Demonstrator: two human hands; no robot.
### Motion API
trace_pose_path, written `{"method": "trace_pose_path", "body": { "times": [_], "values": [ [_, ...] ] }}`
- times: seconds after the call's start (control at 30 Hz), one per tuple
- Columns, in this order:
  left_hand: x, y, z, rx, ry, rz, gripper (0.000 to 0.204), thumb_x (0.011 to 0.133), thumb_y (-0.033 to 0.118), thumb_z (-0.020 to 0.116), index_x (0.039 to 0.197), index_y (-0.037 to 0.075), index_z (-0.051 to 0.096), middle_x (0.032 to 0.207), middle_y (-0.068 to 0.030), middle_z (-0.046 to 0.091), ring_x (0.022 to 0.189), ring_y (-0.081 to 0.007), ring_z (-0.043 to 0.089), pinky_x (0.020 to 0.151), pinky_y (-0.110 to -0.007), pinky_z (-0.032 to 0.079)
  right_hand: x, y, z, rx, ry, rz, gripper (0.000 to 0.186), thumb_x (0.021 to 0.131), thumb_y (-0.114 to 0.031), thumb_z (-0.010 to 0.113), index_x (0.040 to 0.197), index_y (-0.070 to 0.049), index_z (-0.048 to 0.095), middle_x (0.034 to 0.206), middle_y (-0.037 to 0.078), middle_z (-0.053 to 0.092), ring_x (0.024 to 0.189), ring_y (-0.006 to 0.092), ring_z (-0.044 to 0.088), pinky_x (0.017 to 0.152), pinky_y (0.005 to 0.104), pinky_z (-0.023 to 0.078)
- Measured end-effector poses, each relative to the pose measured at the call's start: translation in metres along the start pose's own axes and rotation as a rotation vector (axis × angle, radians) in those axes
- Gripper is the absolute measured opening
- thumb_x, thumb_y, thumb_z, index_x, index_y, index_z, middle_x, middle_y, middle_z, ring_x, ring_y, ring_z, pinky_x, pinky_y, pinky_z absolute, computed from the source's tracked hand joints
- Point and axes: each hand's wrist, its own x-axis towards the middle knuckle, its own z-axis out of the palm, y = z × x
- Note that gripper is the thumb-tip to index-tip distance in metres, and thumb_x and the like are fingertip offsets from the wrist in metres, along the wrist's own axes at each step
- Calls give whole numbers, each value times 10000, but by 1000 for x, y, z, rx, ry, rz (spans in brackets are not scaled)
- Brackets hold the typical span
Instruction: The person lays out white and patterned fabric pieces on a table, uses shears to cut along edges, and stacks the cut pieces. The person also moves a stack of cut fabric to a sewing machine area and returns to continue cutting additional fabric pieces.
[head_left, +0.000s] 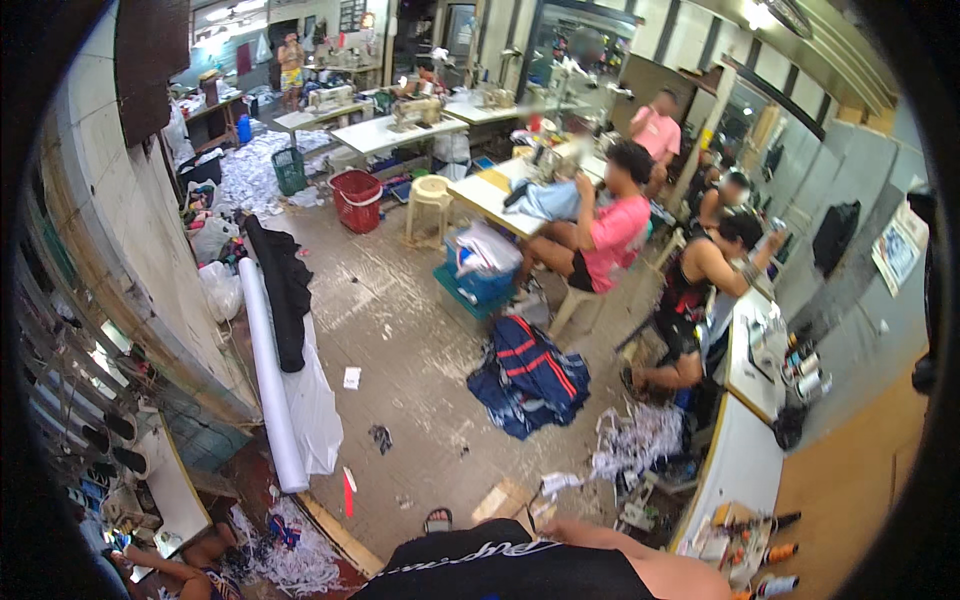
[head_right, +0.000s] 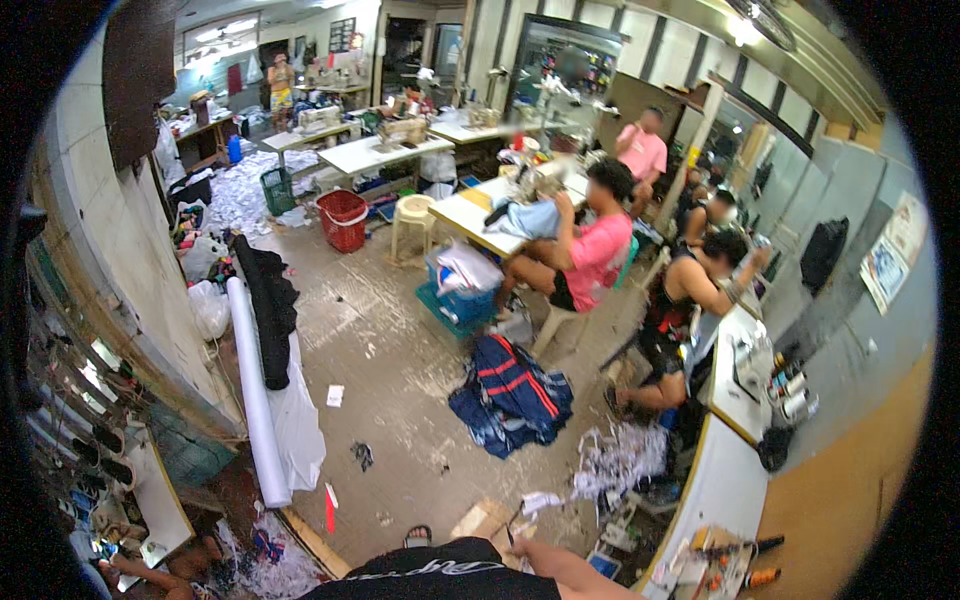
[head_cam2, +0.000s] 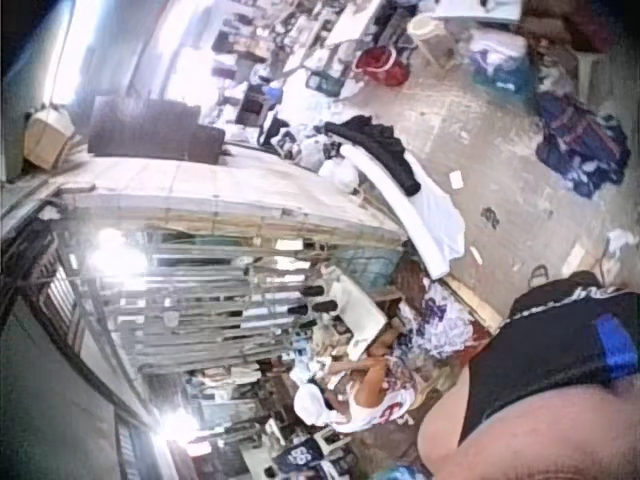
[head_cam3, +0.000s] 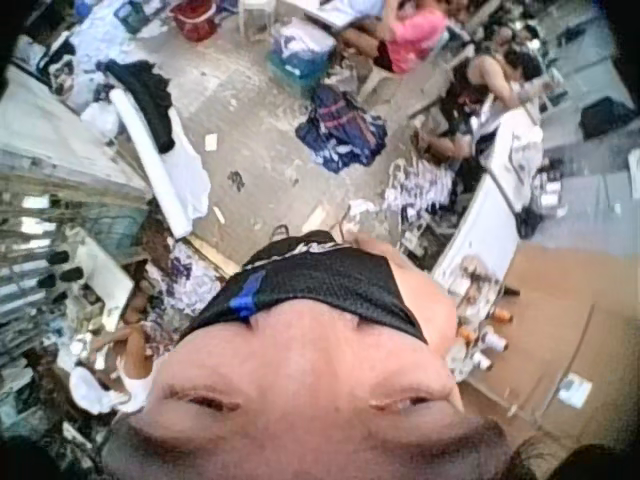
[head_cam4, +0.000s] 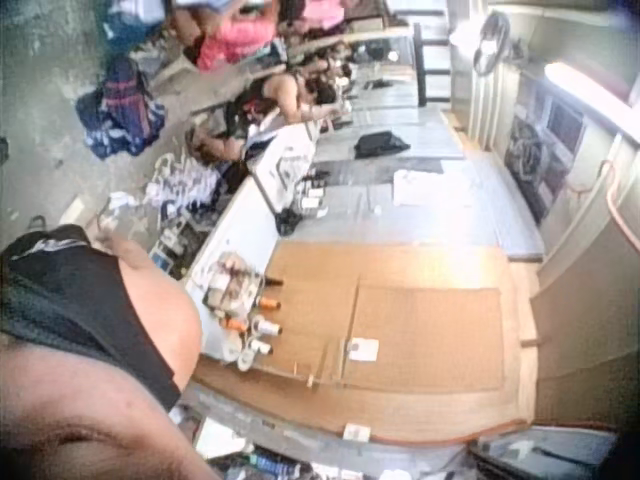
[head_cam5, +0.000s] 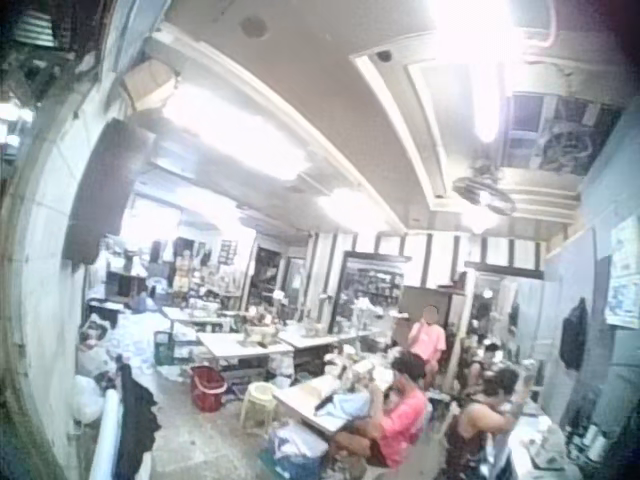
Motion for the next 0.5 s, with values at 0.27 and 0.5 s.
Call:
{"method": "trace_pose_path", "body": {
  "times": [0.27, 0.5],
  "values": [
    [212, 278, -250, -138, 585, 445, 477, 960, 322, 641, 1348, 45, 633, 1021, -203, 748, 927, -309, 720, 870, -409, 573, 84, -76, -125, 275, -88, 327, 467, 967, -430, 619, 1199, -42, 736, 1099, 196, 743, 951, 332, 710, 856, 447, 557],
    [300, 383, -344, 554, 549, 433, 342, 958, 271, 611, 1221, 58, 660, 897, -124, 750, 775, -284, 702, 736, -425, 580, 301, -267, -280, -77, -153, 47, 460, 940, -417, 664, 1181, -35, 749, 1029, 169, 757, 849, 278, 725, 780, 424, 576]
  ]
}}
